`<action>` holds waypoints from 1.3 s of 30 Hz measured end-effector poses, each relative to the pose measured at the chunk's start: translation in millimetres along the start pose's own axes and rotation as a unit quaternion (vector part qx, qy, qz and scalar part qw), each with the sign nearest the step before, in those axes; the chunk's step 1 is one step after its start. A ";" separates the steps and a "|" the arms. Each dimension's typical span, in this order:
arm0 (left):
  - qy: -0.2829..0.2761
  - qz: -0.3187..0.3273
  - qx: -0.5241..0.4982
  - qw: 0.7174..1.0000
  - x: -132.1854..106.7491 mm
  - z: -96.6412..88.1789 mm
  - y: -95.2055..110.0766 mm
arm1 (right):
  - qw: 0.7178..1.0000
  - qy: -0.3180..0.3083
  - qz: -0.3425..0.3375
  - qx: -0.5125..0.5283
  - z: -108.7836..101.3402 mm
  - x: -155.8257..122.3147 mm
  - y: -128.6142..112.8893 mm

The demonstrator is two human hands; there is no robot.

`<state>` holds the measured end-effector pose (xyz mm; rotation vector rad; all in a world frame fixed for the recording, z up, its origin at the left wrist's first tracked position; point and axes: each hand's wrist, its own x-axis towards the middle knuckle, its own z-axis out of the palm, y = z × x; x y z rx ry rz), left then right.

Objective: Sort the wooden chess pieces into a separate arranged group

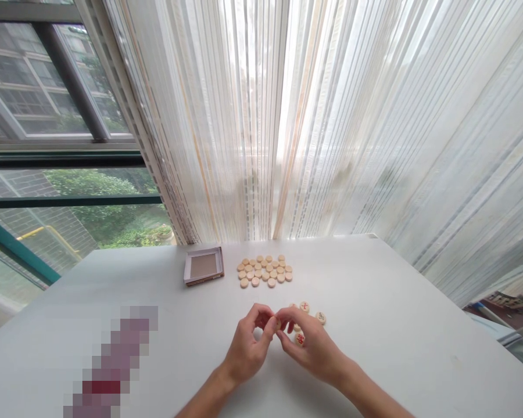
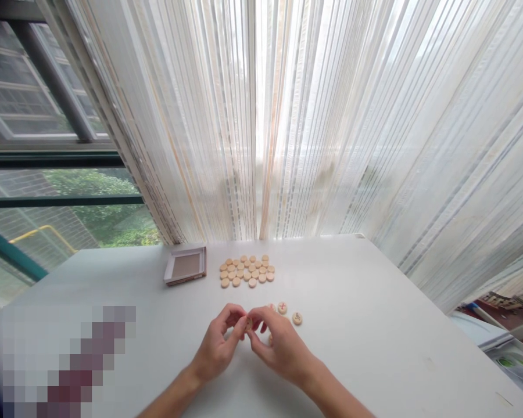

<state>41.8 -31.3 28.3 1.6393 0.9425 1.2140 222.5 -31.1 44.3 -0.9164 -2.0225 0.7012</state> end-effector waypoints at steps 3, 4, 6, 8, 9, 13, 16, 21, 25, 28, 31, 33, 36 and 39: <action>-0.003 0.001 -0.008 1.000 0.1 0.0 1.3 | 1.000 -0.001 0.009 -0.001 -0.8 1.0 -0.5; -0.006 0.001 -0.011 1.000 0.1 0.0 1.5 | 1.000 0.001 0.012 0.001 -1.0 1.3 -0.8; -0.012 0.001 -0.018 1.000 -0.1 0.1 1.6 | 1.000 0.008 0.018 0.010 -1.6 1.8 -1.5; -0.015 0.005 -0.020 1.000 -0.4 0.2 1.8 | 0.999 0.016 0.024 0.023 -2.7 2.4 -2.8; -0.015 0.008 -0.019 1.000 -0.6 0.3 2.1 | 0.999 0.019 0.028 0.029 -3.4 2.7 -3.8; -0.015 0.018 -0.006 1.000 -1.2 0.1 4.0 | 0.998 0.016 0.044 0.049 -6.6 4.1 -7.6; -0.014 0.025 0.004 1.000 -1.0 -0.1 4.6 | 0.997 0.010 0.051 0.060 -7.5 4.7 -7.6; -0.010 0.026 0.028 0.999 -0.8 0.2 2.2 | 0.996 0.008 0.051 0.068 -6.2 4.7 -4.6; 0.002 0.008 0.033 0.999 -0.7 0.5 0.3 | 0.996 0.005 0.054 0.065 -6.7 4.5 -6.2; 0.010 0.000 0.027 1.000 -0.4 0.8 -0.3 | 0.997 -0.006 0.050 0.062 -7.6 4.0 -7.0; 0.006 -0.001 0.015 1.000 -0.3 1.2 -0.8 | 0.997 -0.009 0.045 0.058 -7.2 3.2 -5.5; -0.002 -0.001 0.007 1.000 -0.3 1.3 -0.7 | 0.997 -0.006 0.044 0.056 -7.2 3.2 -4.6; -0.016 0.004 0.003 1.000 -0.5 0.5 0.1 | 0.997 -0.010 0.040 0.058 -10.9 5.0 -5.9; -0.025 0.018 0.030 0.999 -0.8 -1.1 0.6 | 0.996 -0.009 0.040 0.077 -22.0 9.4 -6.3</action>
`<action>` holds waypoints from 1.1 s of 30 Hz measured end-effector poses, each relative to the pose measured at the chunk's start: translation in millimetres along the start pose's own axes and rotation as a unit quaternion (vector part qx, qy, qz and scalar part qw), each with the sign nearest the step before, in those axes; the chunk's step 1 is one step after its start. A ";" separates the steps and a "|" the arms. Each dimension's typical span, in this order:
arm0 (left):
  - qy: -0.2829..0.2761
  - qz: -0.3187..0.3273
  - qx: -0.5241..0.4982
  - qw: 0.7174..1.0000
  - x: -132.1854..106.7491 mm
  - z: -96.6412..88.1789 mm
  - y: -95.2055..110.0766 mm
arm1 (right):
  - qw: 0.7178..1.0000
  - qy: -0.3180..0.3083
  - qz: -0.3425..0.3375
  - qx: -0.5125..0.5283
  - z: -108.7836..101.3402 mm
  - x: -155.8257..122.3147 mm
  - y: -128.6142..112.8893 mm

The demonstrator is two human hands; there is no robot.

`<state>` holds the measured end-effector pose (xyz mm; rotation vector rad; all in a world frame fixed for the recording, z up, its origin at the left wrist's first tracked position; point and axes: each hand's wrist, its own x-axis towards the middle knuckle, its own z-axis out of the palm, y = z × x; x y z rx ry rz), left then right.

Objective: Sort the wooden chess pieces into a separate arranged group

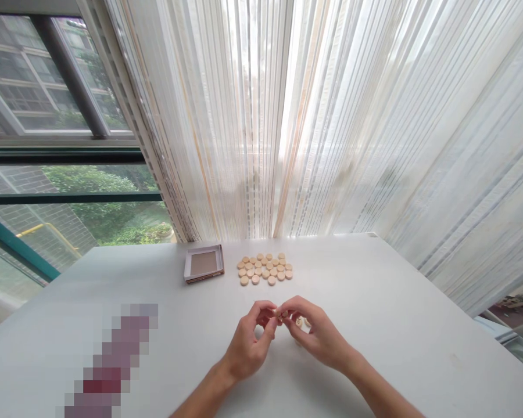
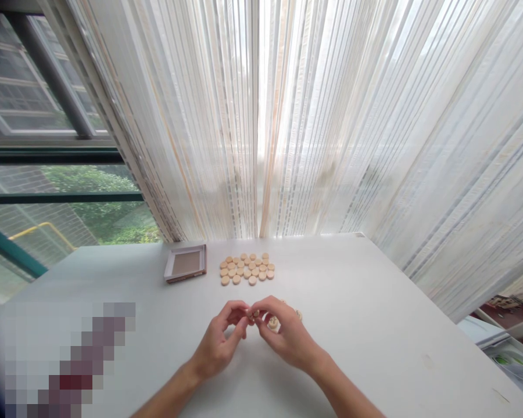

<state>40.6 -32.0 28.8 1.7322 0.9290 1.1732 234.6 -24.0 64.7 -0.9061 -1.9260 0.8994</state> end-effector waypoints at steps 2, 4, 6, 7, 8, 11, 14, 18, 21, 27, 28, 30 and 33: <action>-0.003 0.007 0.038 0.999 -0.3 -1.1 -0.5 | 0.999 0.025 0.013 0.024 -11.5 3.7 2.2; -0.006 0.010 0.077 0.997 -0.5 -1.9 -1.4 | 0.997 0.061 0.022 0.051 -24.8 7.2 8.6; -0.008 0.012 0.103 0.995 -0.5 -2.4 -2.2 | 0.992 0.100 0.035 0.073 -38.0 10.2 17.8; -0.008 0.013 0.111 0.994 -0.4 -2.5 -2.4 | 0.989 0.119 0.046 0.080 -43.8 11.3 22.6; -0.008 0.016 0.116 0.993 -0.3 -2.5 -2.6 | 0.986 0.133 0.054 0.084 -48.9 12.2 26.9; -0.007 0.024 0.125 0.992 0.4 -2.5 -2.8 | 0.980 0.159 0.078 0.095 -58.5 13.7 36.1; -0.003 0.028 0.129 0.991 0.8 -2.4 -3.5 | 0.976 0.158 0.096 0.118 -60.6 14.2 39.7; -0.008 0.029 0.130 0.991 1.2 -2.5 -4.5 | 0.975 0.139 0.106 0.138 -58.9 14.9 41.1; -0.010 0.029 0.131 0.991 1.3 -2.7 -4.8 | 0.975 0.144 0.103 0.132 -58.5 15.1 41.8; -0.019 0.027 0.139 0.990 0.5 -2.8 -5.2 | 0.982 0.146 0.118 0.035 -59.9 13.6 46.0; -0.020 0.027 0.140 0.990 0.4 -2.7 -5.4 | 0.982 0.145 0.122 0.015 -60.2 13.5 47.1; -0.021 0.026 0.142 0.989 0.5 -2.5 -5.9 | 0.982 0.134 0.133 -0.012 -61.3 14.2 49.0; -0.024 0.025 0.146 0.989 0.7 -1.9 -7.2 | 0.985 0.105 0.136 -0.013 -64.0 18.4 49.7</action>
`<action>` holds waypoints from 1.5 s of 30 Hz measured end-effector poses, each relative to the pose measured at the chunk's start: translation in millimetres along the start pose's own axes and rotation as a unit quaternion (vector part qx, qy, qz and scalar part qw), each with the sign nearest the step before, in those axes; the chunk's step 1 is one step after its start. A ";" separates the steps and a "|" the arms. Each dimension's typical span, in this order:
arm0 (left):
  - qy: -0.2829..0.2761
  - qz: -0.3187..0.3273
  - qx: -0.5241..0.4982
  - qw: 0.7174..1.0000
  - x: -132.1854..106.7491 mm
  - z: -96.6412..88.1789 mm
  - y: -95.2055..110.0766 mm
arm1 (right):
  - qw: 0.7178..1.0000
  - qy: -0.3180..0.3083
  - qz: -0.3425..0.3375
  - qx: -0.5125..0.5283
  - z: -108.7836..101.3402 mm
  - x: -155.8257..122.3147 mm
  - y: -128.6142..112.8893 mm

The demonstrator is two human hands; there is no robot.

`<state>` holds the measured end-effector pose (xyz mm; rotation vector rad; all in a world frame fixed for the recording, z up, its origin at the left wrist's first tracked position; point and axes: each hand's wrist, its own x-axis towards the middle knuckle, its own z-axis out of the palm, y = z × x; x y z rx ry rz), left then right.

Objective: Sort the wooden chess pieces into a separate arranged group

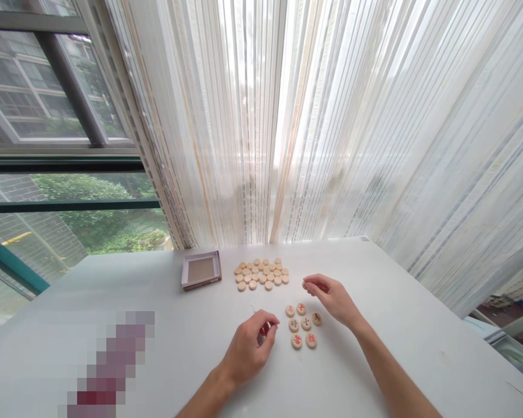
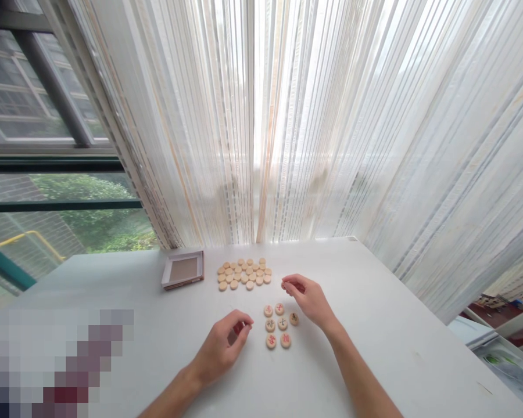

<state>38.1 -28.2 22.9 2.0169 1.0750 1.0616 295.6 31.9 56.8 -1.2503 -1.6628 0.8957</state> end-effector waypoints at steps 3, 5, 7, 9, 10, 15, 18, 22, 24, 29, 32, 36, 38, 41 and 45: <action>-0.001 -0.004 0.005 1.000 -0.1 0.8 -1.0 | 0.998 -0.052 0.001 -0.019 1.2 9.8 -2.8; 0.000 -0.007 0.007 1.000 -0.1 1.2 -1.4 | 0.995 -0.086 0.012 -0.051 4.9 19.2 -3.5; 0.001 -0.008 0.009 1.000 0.1 1.3 -1.8 | 0.993 -0.096 0.020 -0.069 10.2 29.1 -1.8; 0.001 -0.010 0.009 1.000 0.4 1.1 -2.0 | 0.991 -0.098 0.025 -0.082 16.0 37.5 1.5; 0.001 -0.011 0.009 1.000 0.5 1.0 -2.0 | 0.991 -0.101 0.027 -0.089 18.8 40.4 3.5; 0.000 -0.014 0.012 1.000 0.3 0.0 -1.7 | 0.986 -0.114 0.023 -0.115 28.8 42.5 11.1; 0.000 -0.013 0.015 1.000 0.3 0.0 -2.1 | 0.985 -0.115 0.011 -0.127 31.7 39.5 12.8; 0.003 -0.011 0.015 1.000 1.2 0.5 -3.8 | 0.983 -0.109 -0.009 -0.146 33.5 36.5 13.1; 0.005 -0.012 0.014 1.000 1.7 0.6 -4.1 | 0.982 -0.094 -0.020 -0.160 34.3 34.8 12.5; 0.005 -0.015 0.012 1.000 1.2 0.3 -2.6 | 0.982 -0.036 -0.041 -0.181 31.5 30.7 11.1; 0.009 -0.016 0.013 1.000 0.9 0.4 -2.6 | 0.981 0.024 -0.040 -0.190 22.9 30.4 14.1; 0.019 -0.007 0.033 0.999 2.5 -0.4 -4.1 | 0.978 0.077 -0.021 -0.195 7.5 32.6 25.9; 0.026 0.002 0.057 0.998 4.4 -1.6 -4.6 | 0.975 0.099 -0.002 -0.198 0.5 35.0 34.3; 0.034 0.006 0.096 0.995 9.5 -3.2 -5.4 | 0.969 0.137 0.037 -0.204 -8.4 39.9 47.4; 0.023 0.026 0.152 0.988 24.6 -3.5 -8.0 | 0.965 0.164 0.074 -0.191 -15.0 44.9 61.2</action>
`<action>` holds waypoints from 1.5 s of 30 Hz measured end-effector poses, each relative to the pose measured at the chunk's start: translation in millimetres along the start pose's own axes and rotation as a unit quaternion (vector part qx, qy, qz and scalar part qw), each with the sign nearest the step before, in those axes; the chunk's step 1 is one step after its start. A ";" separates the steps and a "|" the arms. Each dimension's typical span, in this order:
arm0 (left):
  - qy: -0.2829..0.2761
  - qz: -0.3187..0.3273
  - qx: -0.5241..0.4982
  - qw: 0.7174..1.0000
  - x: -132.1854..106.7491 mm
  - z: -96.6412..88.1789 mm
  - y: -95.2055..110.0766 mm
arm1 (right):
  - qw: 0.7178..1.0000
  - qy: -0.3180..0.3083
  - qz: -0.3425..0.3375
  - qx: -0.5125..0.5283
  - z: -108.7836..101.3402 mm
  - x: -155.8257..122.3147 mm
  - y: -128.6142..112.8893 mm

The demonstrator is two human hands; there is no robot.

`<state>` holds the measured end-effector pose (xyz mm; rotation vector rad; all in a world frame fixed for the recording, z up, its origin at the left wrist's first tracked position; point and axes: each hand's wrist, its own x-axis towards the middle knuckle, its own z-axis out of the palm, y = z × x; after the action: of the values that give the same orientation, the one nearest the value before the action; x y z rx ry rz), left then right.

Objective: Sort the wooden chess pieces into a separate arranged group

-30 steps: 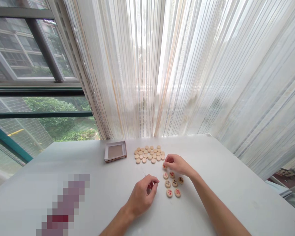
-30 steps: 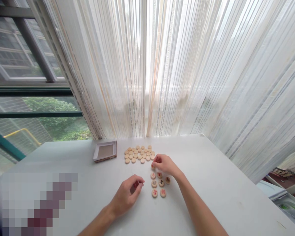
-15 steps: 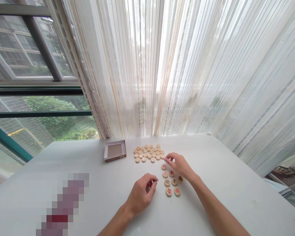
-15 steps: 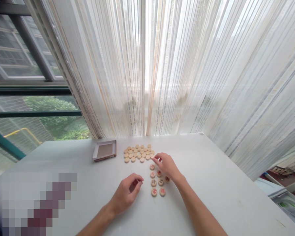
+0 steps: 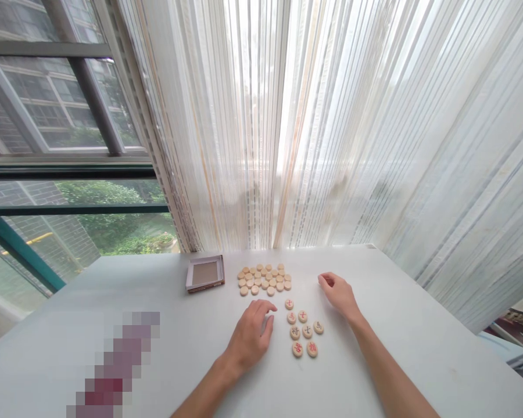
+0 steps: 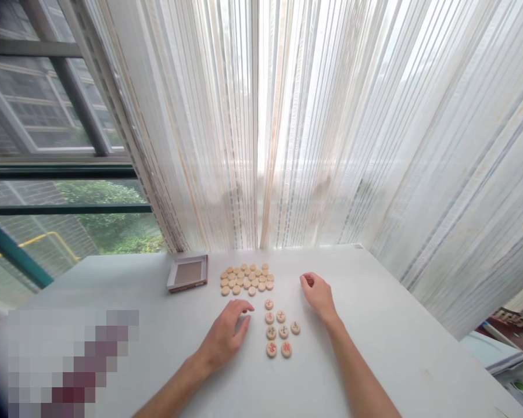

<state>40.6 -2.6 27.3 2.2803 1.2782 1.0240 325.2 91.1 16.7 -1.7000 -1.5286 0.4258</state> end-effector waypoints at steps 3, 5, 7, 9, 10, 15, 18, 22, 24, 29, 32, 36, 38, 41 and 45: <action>-0.018 0.031 0.077 0.996 17.2 1.7 -5.5 | 0.999 0.024 0.014 0.015 3.1 0.6 5.3; -0.011 0.035 0.134 0.990 29.6 2.2 -11.9 | 0.999 0.044 0.021 0.023 5.7 -1.1 6.6; -0.012 0.036 0.143 0.989 42.0 2.4 -20.9 | 0.998 0.053 0.022 0.030 8.0 -3.2 6.7; -0.032 0.036 0.159 0.986 54.6 3.1 -32.1 | 0.998 0.052 0.018 0.037 9.5 -4.9 6.5; -0.048 0.029 0.172 0.983 60.8 3.9 -38.1 | 0.998 0.051 0.016 0.042 9.9 -5.4 6.5; -0.092 -0.003 0.191 0.977 84.9 10.3 -64.6 | 0.997 0.048 0.013 0.062 10.1 -5.2 7.8; -0.106 -0.011 0.192 0.976 91.5 11.7 -72.1 | 0.997 0.044 0.013 0.069 9.5 -4.4 7.8; -0.113 -0.004 0.194 0.974 98.4 11.1 -72.9 | 0.996 0.045 0.015 0.074 9.4 -3.9 7.0; -0.120 0.010 0.195 0.973 103.6 12.3 -70.8 | 0.996 0.046 0.016 0.079 9.8 -3.8 6.7; -0.164 0.055 0.194 0.966 118.4 21.5 -66.0 | 0.994 0.052 0.022 0.097 10.2 -4.6 6.3; -0.177 0.057 0.196 0.963 123.7 26.4 -68.3 | 0.993 0.055 0.022 0.102 10.4 -5.1 6.3; -0.170 0.045 0.194 0.965 126.7 28.2 -73.1 | 0.993 0.055 0.022 0.099 10.7 -5.0 6.7; -0.167 0.041 0.191 0.966 127.2 27.3 -72.5 | 0.994 0.054 0.023 0.096 10.8 -4.8 7.0; -0.170 0.052 0.186 0.966 126.5 25.3 -65.7 | 0.994 0.051 0.023 0.095 11.2 -4.5 7.6; -0.197 0.094 0.179 0.959 122.3 22.9 -54.8 | 0.994 0.052 0.020 0.098 12.1 -4.3 8.2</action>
<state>65.8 130.9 31.5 2.7389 1.1641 0.3685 321.3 91.4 2.0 -1.5765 -1.3333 0.4843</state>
